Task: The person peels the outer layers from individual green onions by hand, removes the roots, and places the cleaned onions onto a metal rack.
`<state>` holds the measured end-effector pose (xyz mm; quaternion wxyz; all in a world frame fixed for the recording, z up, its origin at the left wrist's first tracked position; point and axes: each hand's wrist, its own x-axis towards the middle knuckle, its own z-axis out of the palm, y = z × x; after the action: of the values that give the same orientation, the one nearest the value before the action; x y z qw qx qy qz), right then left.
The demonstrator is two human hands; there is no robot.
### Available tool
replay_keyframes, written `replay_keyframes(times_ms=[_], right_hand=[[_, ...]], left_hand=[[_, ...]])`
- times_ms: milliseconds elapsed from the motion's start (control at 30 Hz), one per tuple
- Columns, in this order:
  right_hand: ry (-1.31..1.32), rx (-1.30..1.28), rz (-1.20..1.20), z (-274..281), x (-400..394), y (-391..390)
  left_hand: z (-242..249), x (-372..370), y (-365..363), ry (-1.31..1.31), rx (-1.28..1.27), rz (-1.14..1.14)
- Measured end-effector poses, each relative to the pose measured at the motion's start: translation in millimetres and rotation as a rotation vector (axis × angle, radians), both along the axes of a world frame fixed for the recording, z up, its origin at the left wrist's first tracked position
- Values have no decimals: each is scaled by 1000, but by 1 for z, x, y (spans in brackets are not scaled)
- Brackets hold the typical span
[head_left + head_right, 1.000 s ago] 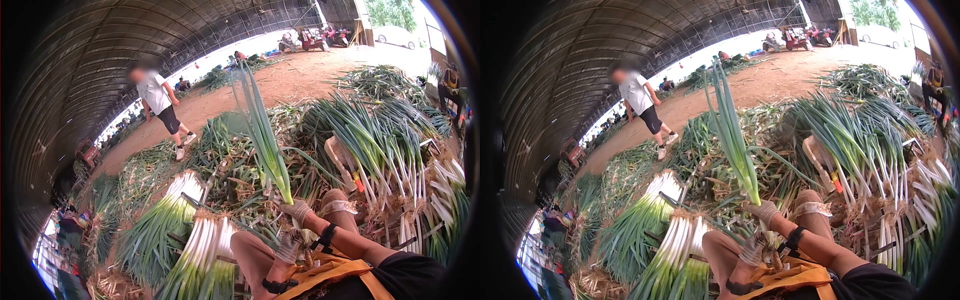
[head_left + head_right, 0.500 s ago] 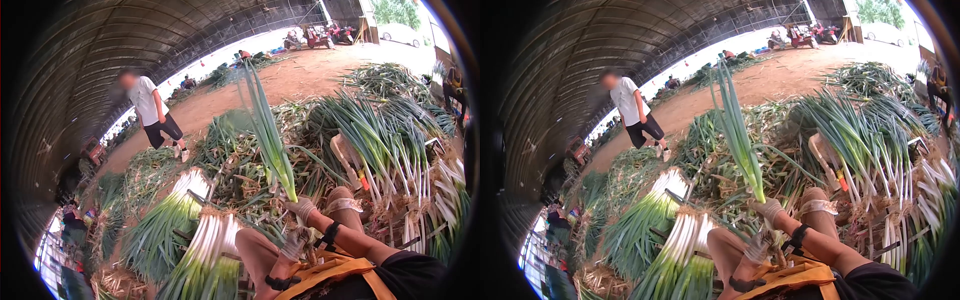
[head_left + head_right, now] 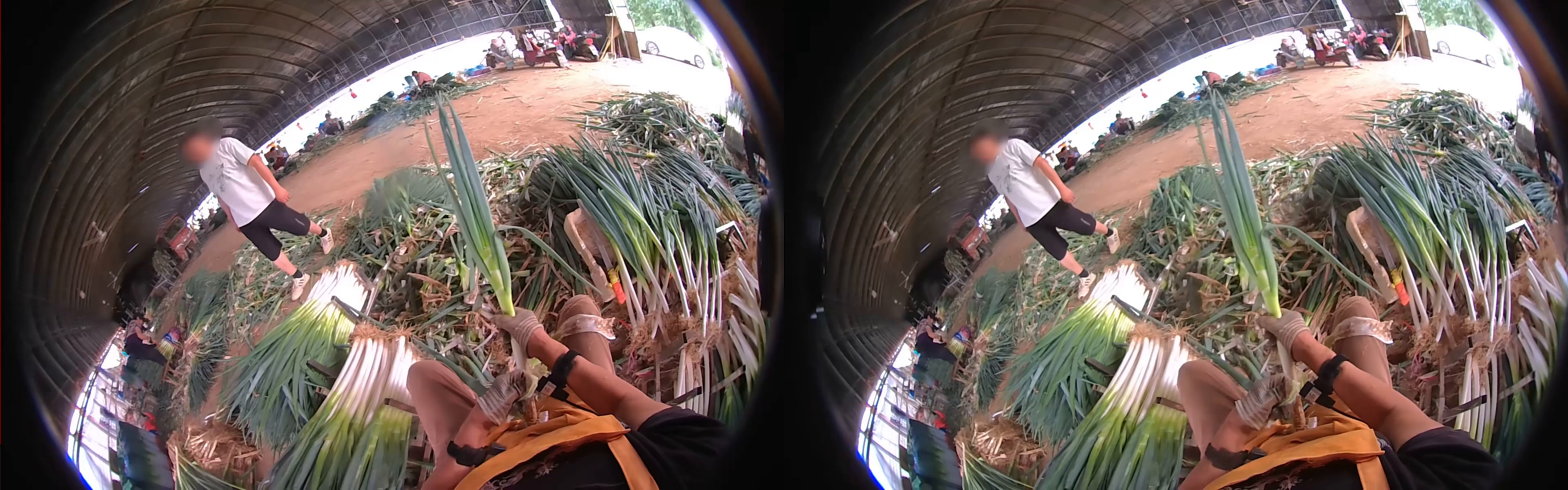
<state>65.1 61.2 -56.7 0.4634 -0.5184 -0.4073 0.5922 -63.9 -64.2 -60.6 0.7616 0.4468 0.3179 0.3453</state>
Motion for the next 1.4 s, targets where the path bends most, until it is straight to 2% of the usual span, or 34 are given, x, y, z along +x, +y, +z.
replay_keyframes(times_ms=[33, 67, 133, 167, 233, 333, 400, 500, 533, 633, 667, 767, 900, 1000, 1033, 1067, 1100, 1133, 1167, 1200, 1233, 1267, 1300, 1333, 1400], right_hand=[[-16, -1, -2, -1, 1, 1], [-31, -2, -6, -2, 1, 2], [-38, -17, -9, -1, 3, 3], [-25, -6, -15, -4, 3, 4], [0, 19, -31, -13, 3, 8], [-34, -30, -22, -3, 6, 2], [-45, -51, -17, -1, 7, 1], [-50, -58, -40, 1, 12, -3], [-83, -55, -49, 8, 12, -5], [-76, -33, -76, 6, 6, -1], [-67, -37, -81, 3, 6, -1], [-59, -64, -72, 8, 6, -5], [-72, -29, -46, 11, 3, -8], [-105, 53, -87, 22, 4, -4], [-119, 75, -114, 23, 7, -3], [-43, 230, -147, 1, 10, 13], [-154, 216, -107, 21, 20, 13], [-207, 271, -121, 14, 30, 34], [-150, 268, -175, 5, 39, 55], [-147, 285, -224, 18, 50, 68], [-358, 298, -219, 29, 68, 79], [-275, 428, -232, 18, 84, 99], [-224, 156, -231, 72, 94, 73], [-161, 128, -264, 77, 105, 89], [40, 136, -333, 77, 132, 128]], left_hand=[[23, 1, -9, -28, -64, 25], [69, 5, -37, -116, -101, 119], [89, 6, -50, -215, -209, 212], [93, 8, -52, -243, -234, 206], [53, 3, -34, -211, -207, 151], [-49, 6, 12, 1, -36, 17], [-93, 4, 38, 274, 186, 31], [-12, 13, 20, 938, 599, 198], [3, 17, 16, 1080, 647, 247], [-7, 21, 15, 1175, 605, 214], [-8, 23, 17, 1259, 493, 74], [3, 28, 19, 1305, 426, -195], [-1, 26, 27, 1405, 454, -359], [-40, 18, 22, 1282, 650, -347], [-40, 14, 22, 1213, 727, -372], [-42, 9, 15, 1133, 794, -413], [-45, 5, 2, 1038, 849, -477], [-42, 2, -10, 987, 806, -523], [-31, -4, -21, 930, 757, -582], [-19, -7, -30, 914, 675, -605], [-4, -13, -41, 937, 538, -561], [6, -18, -51, 948, 382, -496], [20, -20, -57, 947, 257, -423], [42, -23, -64, 920, 55, -355], [7, -60, -87, 689, 185, -237]])
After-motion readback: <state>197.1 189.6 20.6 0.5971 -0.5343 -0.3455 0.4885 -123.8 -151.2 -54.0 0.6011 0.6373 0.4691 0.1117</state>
